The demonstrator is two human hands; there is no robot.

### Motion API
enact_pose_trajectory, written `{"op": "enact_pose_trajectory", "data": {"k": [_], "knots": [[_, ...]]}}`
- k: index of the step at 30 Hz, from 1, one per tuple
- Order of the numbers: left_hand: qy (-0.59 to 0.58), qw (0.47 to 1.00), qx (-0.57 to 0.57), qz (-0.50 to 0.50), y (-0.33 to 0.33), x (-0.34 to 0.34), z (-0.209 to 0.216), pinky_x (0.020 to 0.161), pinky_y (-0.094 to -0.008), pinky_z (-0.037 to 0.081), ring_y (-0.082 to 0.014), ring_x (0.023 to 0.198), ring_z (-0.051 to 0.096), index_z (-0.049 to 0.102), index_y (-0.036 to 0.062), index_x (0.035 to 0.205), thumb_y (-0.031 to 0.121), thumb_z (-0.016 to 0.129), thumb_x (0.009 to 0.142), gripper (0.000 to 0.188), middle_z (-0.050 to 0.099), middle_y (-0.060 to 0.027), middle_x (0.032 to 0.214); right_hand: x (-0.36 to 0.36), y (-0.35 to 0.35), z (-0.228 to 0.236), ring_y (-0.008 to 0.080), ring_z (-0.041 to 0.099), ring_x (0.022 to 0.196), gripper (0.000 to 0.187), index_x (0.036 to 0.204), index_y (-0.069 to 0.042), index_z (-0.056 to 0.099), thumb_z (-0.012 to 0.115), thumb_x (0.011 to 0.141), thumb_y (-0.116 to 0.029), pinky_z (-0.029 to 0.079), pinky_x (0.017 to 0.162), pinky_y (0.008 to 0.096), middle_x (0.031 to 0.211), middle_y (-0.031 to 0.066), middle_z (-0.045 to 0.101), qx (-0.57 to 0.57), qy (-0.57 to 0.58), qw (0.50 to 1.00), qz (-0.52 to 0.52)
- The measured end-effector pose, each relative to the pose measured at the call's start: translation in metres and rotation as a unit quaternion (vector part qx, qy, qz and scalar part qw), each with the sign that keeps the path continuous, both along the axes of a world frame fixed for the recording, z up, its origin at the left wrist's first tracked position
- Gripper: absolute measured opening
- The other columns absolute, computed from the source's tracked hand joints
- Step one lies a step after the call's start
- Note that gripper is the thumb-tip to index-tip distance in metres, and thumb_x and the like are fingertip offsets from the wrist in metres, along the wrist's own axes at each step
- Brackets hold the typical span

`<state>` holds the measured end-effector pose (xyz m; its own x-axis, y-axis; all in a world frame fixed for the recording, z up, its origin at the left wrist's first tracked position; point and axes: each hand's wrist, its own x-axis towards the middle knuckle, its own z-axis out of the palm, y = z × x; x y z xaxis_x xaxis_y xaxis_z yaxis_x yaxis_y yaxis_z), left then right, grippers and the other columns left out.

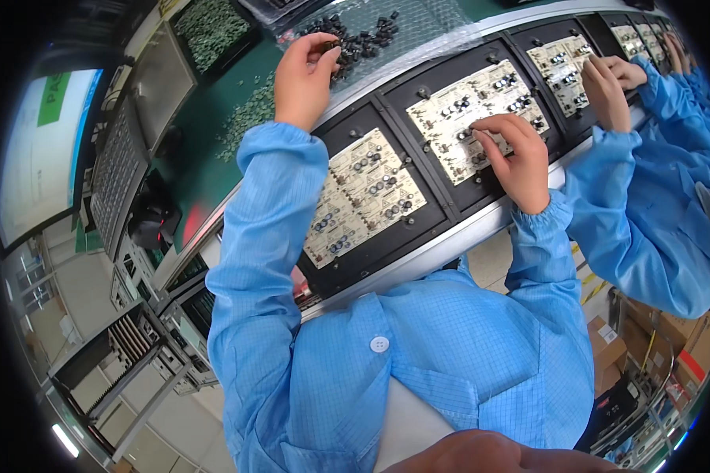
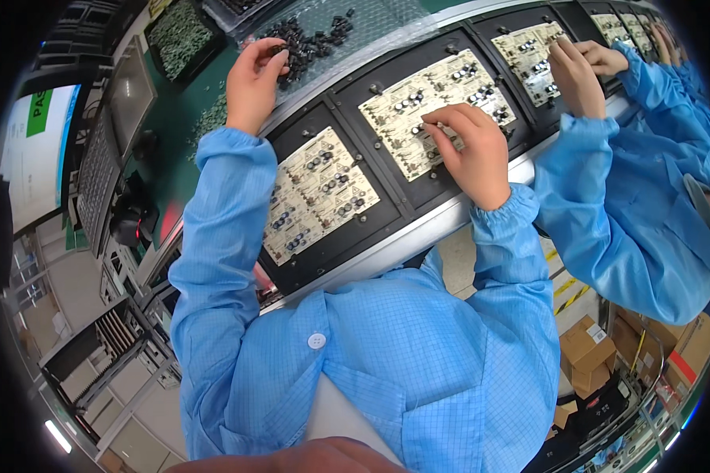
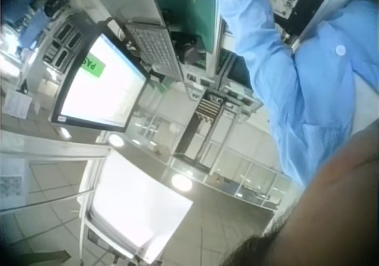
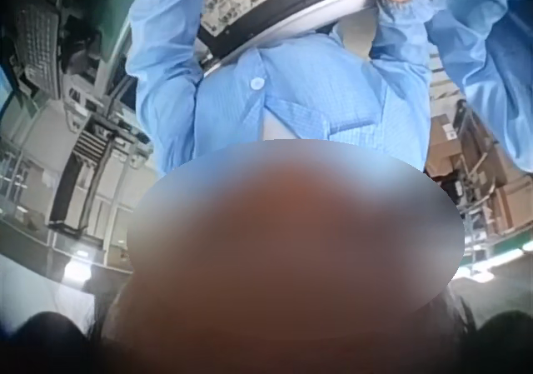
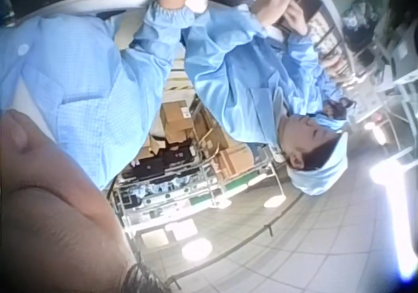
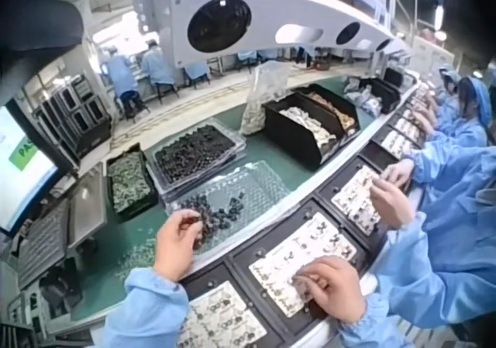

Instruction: The person assembles circuit boards on a conveyor line by placing boards onto fixtures, inserting small electronic components into them by hand, scanning barcodes, and stacking plastic carrier trays.

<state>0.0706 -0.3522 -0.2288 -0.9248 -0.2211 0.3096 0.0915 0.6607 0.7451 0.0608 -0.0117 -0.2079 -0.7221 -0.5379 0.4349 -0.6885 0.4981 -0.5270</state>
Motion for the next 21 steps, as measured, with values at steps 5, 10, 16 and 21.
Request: {"op": "enact_pose_trajectory", "data": {"k": [5,10,16,21], "knots": [[-0.181,0.753,0.622,-0.114,0.042,0.079,0.015,0.087,-0.0259,0.054,-0.0145,0.101,0.065,0.062,0.0011,0.130,0.013,0.065,0.106,0.027,0.068,-0.0058,0.111,0.036,-0.034,0.004,0.0217,0.071,0.084,0.019,0.112,-0.001,0.076,0.072,0.093,0.000,0.055,0.077,0.0310,0.095,0.0115,0.074,-0.124,-0.163,0.978,0.045],[-0.305,0.569,0.742,-0.179,0.087,0.137,0.008,0.088,-0.0253,0.052,-0.0107,0.100,0.063,0.058,0.0018,0.138,0.017,0.059,0.110,0.032,0.067,-0.0028,0.114,0.058,-0.044,0.004,0.0215,0.069,0.092,0.034,0.123,-0.004,0.077,0.073,0.089,0.003,0.055,0.081,0.0308,0.102,0.0107,0.069,-0.112,-0.242,0.951,0.154],[-0.310,0.569,0.748,-0.142,0.102,0.164,0.005,0.086,-0.0231,0.051,-0.0088,0.096,0.060,0.059,0.0016,0.137,0.017,0.057,0.111,0.030,0.064,-0.0009,0.116,0.065,-0.023,-0.009,0.0252,0.071,0.103,0.019,0.099,-0.003,0.080,0.083,0.081,0.001,0.055,0.091,0.0363,0.106,0.0107,0.075,-0.143,-0.199,0.961,0.129],[-0.315,0.600,0.721,-0.147,0.098,0.182,0.013,0.092,-0.0229,0.051,-0.0092,0.103,0.061,0.057,-0.0002,0.141,0.018,0.054,0.112,0.034,0.063,-0.0027,0.120,0.032,0.024,-0.015,0.0218,0.069,0.116,0.011,0.109,-0.002,0.074,0.070,0.099,-0.006,0.050,0.104,0.0326,0.114,0.0104,0.076,-0.167,-0.186,0.962,-0.114]]}}
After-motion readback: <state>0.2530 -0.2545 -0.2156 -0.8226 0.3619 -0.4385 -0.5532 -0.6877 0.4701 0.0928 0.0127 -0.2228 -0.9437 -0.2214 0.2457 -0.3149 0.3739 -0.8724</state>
